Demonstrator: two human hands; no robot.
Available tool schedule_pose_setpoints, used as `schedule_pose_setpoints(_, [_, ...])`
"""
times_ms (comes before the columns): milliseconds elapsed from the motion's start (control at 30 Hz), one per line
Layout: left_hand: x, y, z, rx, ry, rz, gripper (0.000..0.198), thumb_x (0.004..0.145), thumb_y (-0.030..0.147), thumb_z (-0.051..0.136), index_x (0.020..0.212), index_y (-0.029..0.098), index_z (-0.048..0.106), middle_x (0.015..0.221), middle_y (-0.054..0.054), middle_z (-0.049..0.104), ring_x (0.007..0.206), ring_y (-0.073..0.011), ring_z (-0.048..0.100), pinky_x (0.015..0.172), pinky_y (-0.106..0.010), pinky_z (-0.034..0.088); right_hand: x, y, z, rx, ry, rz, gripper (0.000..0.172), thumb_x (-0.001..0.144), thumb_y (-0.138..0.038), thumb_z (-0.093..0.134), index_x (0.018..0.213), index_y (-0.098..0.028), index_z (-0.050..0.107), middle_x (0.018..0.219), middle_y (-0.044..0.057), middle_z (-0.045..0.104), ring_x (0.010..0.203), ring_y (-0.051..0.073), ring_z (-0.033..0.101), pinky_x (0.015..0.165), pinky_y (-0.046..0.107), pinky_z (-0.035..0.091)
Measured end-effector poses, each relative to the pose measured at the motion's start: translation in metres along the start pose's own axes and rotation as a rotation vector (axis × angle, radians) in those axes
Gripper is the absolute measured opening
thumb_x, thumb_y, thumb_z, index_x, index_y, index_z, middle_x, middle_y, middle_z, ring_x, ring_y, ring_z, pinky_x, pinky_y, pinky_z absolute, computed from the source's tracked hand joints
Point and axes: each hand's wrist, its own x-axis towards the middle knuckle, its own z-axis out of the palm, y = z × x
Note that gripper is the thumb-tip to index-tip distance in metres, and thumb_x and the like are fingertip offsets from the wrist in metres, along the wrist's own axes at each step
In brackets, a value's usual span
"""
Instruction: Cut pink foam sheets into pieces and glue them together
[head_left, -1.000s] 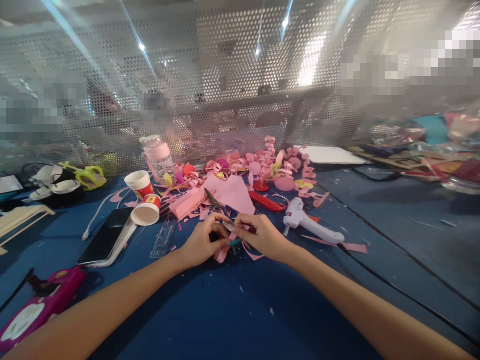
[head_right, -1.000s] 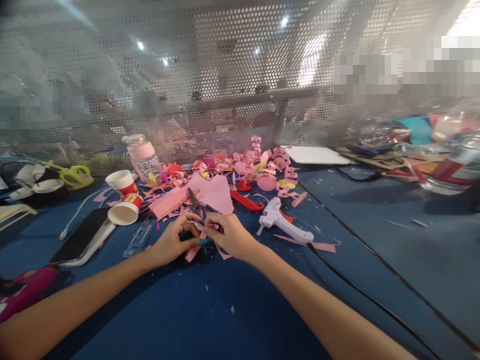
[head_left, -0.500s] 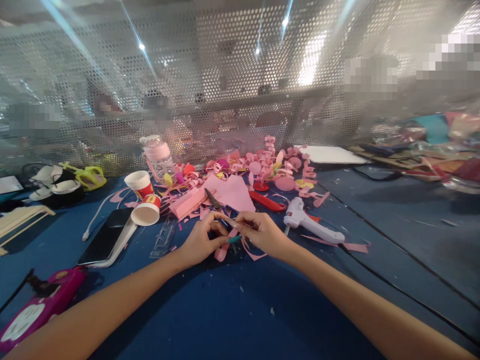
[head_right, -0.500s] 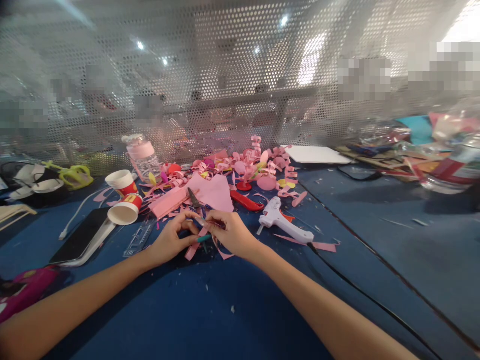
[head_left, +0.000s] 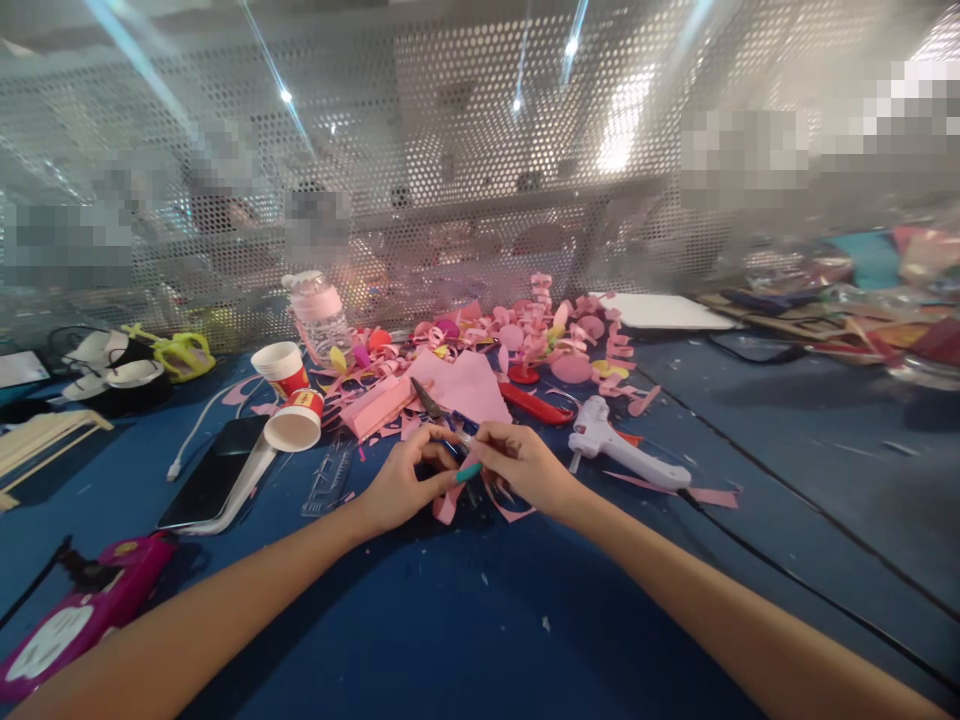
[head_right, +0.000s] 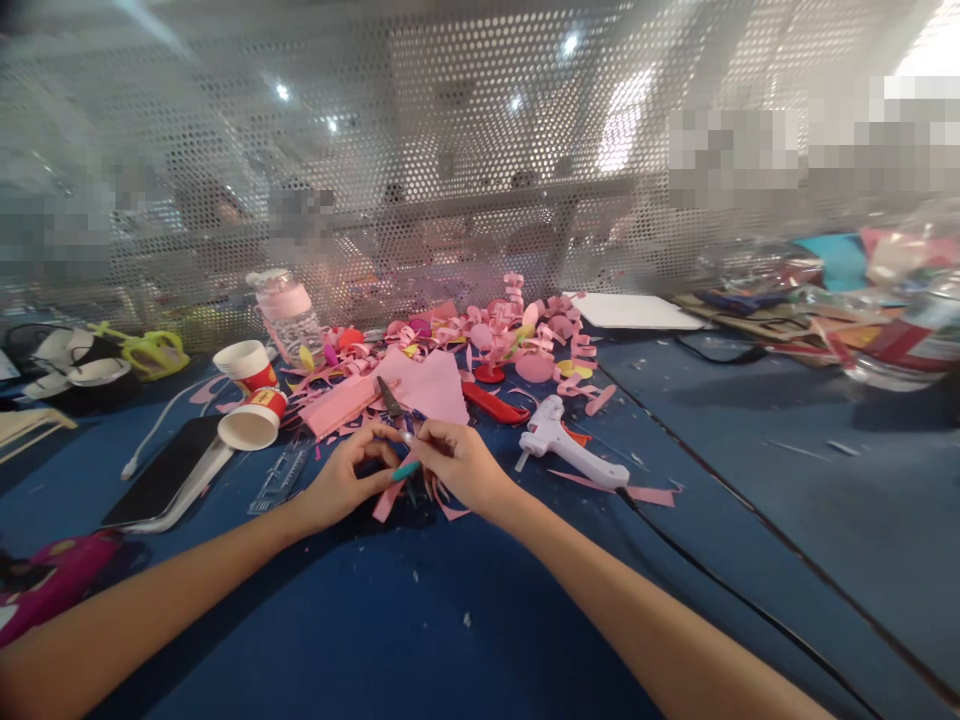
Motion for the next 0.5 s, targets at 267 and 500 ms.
schedule_pose_setpoints(267, [0.003,-0.005,-0.001,-0.119,-0.076,-0.061,0.03,0.074,0.041,0.061,0.069,0.015,0.048,0.059,0.001,0.057,0.054,-0.0097,0.054,0.053,-0.021,0.04,-0.003,-0.004,0.007,0.119,-0.007,0.218,0.047,0.078,-0.062,0.038,0.065,-0.018,0.048,0.043,-0.005,0.045,0.031,0.006,0.033,0.03,0.018,0.021])
schedule_pose_setpoints(500, [0.007,-0.006,-0.002,-0.277,0.016,-0.106,0.033,0.071,0.044,0.064,0.072,0.015,0.048,0.053,0.003,0.058,0.042,-0.0055,0.048,0.045,-0.018,0.038,0.001,0.0,-0.008,0.175,-0.102,0.172,0.051,0.071,-0.068,0.044,0.07,-0.017,0.049,0.052,-0.003,0.053,0.035,0.006,0.042,0.031,0.017,0.027])
